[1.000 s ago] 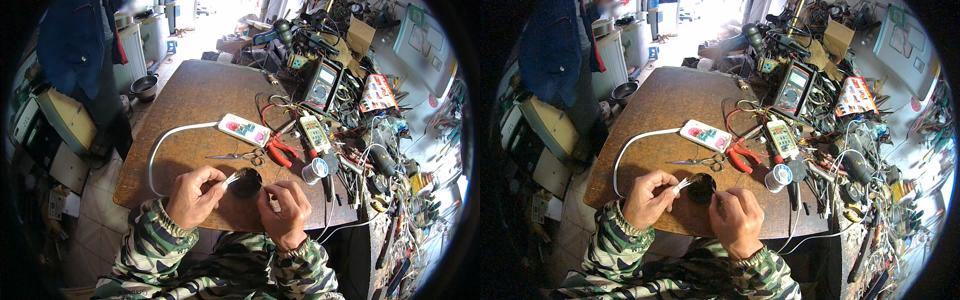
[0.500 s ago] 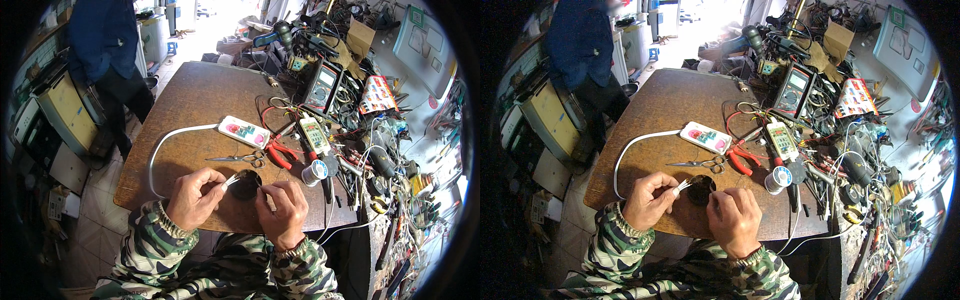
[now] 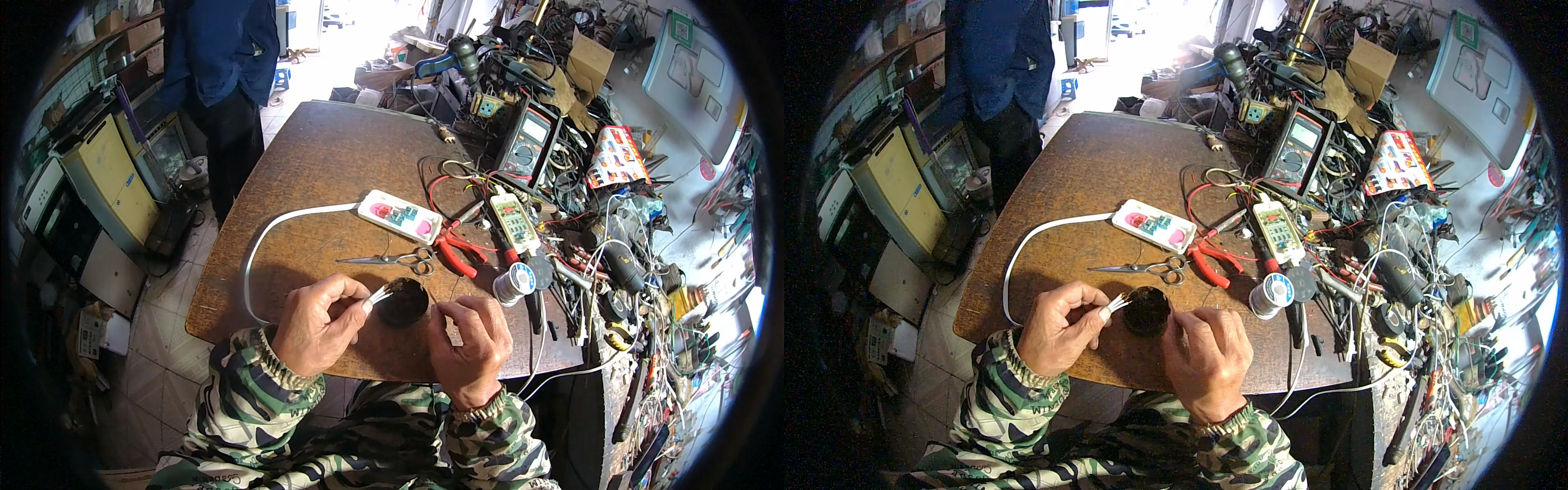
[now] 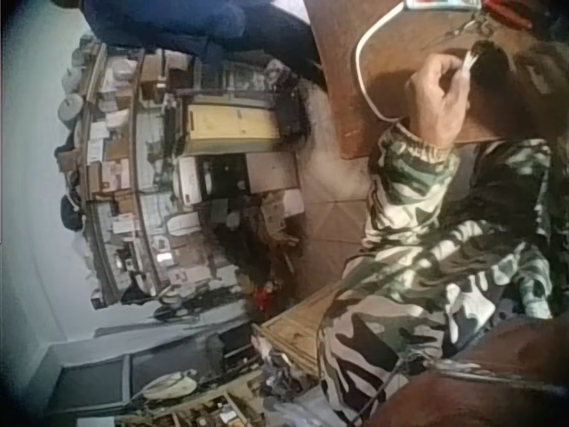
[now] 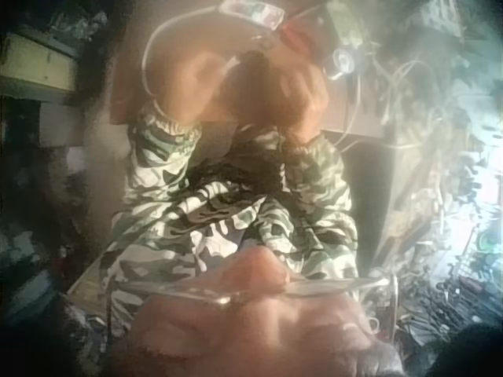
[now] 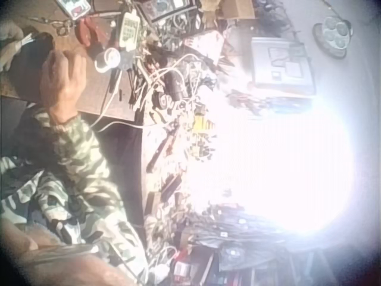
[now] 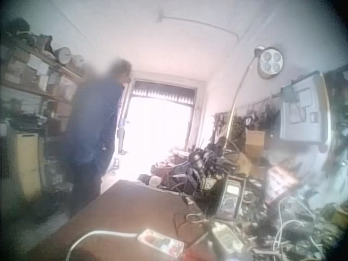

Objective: The person strips the insulation from a white cable, twists the exposed wires, and solders them to a small circuit board using a soldering iron and solder wire. The person then uses a multimeter to test the connection.

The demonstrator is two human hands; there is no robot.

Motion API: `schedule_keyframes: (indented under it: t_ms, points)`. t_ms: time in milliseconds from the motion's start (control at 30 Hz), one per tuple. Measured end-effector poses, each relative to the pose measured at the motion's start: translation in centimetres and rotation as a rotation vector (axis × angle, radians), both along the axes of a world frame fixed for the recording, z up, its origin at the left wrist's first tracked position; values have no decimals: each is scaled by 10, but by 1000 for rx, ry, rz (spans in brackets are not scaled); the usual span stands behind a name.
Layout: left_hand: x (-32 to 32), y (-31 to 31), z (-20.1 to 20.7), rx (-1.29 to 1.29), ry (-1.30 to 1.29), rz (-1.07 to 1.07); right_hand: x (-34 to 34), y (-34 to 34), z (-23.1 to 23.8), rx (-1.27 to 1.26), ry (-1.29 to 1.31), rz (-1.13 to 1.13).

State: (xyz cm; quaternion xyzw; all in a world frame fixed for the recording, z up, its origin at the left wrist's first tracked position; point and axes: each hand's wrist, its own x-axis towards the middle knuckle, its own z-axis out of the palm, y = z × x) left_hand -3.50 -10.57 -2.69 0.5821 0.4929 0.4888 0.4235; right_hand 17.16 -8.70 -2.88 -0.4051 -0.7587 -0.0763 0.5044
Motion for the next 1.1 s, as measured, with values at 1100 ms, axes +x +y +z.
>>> schedule_keyframes:
  t_ms: [1100]
  points:
    - [1,-1,-4,66,9,37,58,-79,39,92,194,-281]
